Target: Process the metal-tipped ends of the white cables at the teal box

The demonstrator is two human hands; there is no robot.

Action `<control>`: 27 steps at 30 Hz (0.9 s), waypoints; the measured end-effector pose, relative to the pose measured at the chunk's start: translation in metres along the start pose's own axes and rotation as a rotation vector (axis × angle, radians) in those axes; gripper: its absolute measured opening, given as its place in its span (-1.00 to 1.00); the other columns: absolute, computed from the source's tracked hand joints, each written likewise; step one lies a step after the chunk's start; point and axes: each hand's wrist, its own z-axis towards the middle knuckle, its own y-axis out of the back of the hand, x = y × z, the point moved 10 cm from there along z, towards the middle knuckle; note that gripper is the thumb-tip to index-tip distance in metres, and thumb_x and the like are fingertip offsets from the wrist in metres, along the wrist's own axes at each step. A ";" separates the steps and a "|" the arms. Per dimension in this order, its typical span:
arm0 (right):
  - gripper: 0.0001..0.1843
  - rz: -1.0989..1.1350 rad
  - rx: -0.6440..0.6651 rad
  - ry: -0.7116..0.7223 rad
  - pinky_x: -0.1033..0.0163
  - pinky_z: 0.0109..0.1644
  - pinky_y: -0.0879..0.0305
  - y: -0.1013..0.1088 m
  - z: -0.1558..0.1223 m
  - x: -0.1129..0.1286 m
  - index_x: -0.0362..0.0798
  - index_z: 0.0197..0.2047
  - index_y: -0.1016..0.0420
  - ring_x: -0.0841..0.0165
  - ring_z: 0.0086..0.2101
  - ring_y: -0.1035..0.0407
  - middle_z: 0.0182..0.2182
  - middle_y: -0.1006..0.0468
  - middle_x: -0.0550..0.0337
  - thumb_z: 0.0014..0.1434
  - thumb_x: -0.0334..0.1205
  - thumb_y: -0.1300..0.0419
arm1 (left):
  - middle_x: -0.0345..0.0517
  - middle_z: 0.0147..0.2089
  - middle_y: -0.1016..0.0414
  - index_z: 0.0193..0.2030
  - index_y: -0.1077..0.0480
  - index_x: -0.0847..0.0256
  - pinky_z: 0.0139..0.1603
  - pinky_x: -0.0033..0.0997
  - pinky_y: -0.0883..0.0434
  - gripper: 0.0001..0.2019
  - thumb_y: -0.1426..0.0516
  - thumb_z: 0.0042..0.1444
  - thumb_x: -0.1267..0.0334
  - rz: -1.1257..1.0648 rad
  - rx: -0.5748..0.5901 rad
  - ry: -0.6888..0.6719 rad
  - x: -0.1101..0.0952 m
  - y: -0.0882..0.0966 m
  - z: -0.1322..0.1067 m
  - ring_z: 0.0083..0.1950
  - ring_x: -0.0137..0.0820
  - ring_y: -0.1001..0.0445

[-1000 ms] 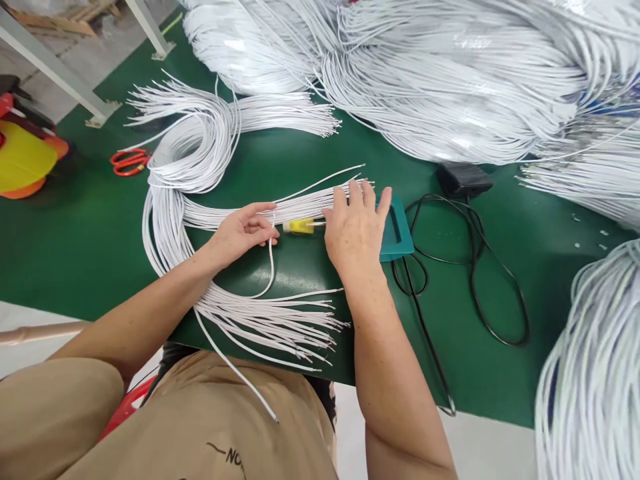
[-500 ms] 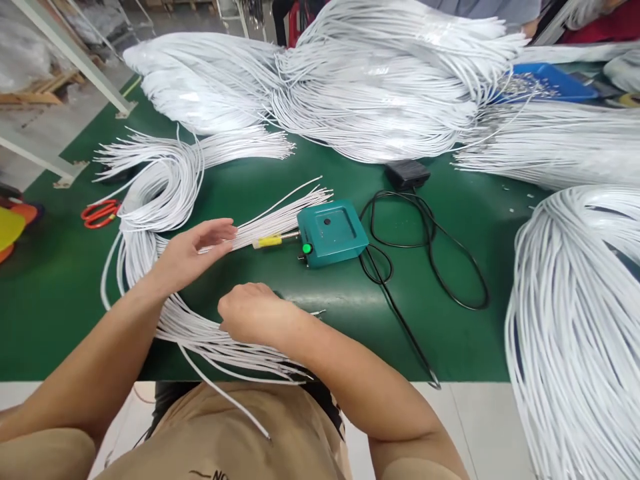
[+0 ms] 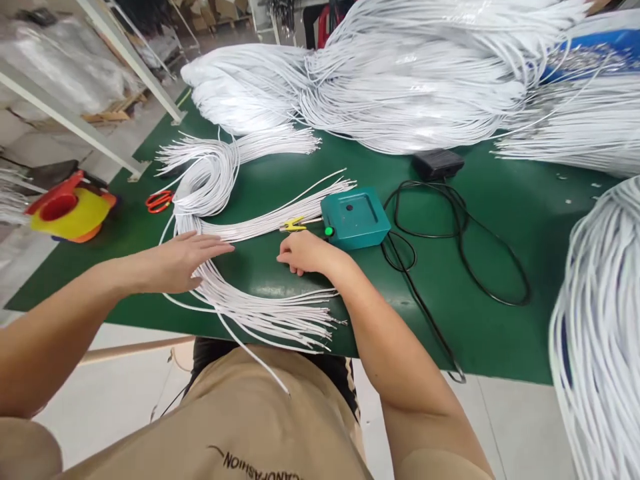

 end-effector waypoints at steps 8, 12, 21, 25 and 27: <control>-0.84 0.054 -0.024 -0.003 0.39 -0.46 -0.34 0.001 -0.002 0.002 -0.13 -0.35 -0.49 0.47 -0.56 -0.43 -0.50 -0.59 0.14 0.23 -0.33 -0.12 | 0.09 0.48 0.02 0.42 -0.07 0.18 0.40 0.29 0.09 -0.09 -0.04 -0.21 0.55 0.290 -0.031 -0.019 -0.005 -0.066 -0.044 0.50 0.02 0.09; -0.84 0.065 -0.017 0.003 0.37 -0.45 -0.38 0.000 -0.001 0.001 -0.14 -0.35 -0.49 0.46 -0.55 -0.44 -0.50 -0.59 0.14 0.23 -0.33 -0.12 | 0.16 0.40 -0.17 0.35 -0.17 0.23 0.43 0.22 0.10 -0.24 0.00 -0.10 0.52 0.342 -0.112 -0.060 -0.009 -0.061 -0.044 0.48 -0.01 -0.01; -0.85 0.076 -0.019 0.024 0.36 -0.44 -0.41 0.000 0.000 0.000 -0.14 -0.36 -0.48 0.42 -0.52 -0.47 -0.47 -0.60 0.10 0.23 -0.32 -0.13 | 0.11 -0.15 -0.47 -0.11 -0.46 0.23 0.34 0.11 -0.08 -0.69 0.05 0.11 0.45 0.347 -0.160 -0.194 -0.014 -0.047 -0.024 -0.05 -0.09 -0.45; -0.86 0.091 -0.022 0.032 0.35 -0.44 -0.42 0.001 0.001 0.000 -0.15 -0.36 -0.48 0.41 -0.53 -0.47 -0.48 -0.59 0.09 0.23 -0.33 -0.14 | 0.08 -0.16 -0.47 -0.13 -0.44 0.24 0.30 0.05 -0.10 -0.73 0.02 0.11 0.44 0.449 -0.128 -0.220 -0.016 -0.049 -0.019 -0.08 -0.11 -0.43; -0.86 0.089 -0.023 0.026 0.35 -0.43 -0.42 0.001 0.001 0.000 -0.16 -0.36 -0.48 0.42 -0.53 -0.47 -0.49 -0.59 0.11 0.22 -0.33 -0.17 | 0.04 -0.19 -0.45 -0.15 -0.43 0.23 0.26 -0.01 -0.14 -0.76 -0.01 0.10 0.43 0.499 -0.095 -0.240 -0.017 -0.050 -0.016 -0.10 -0.14 -0.43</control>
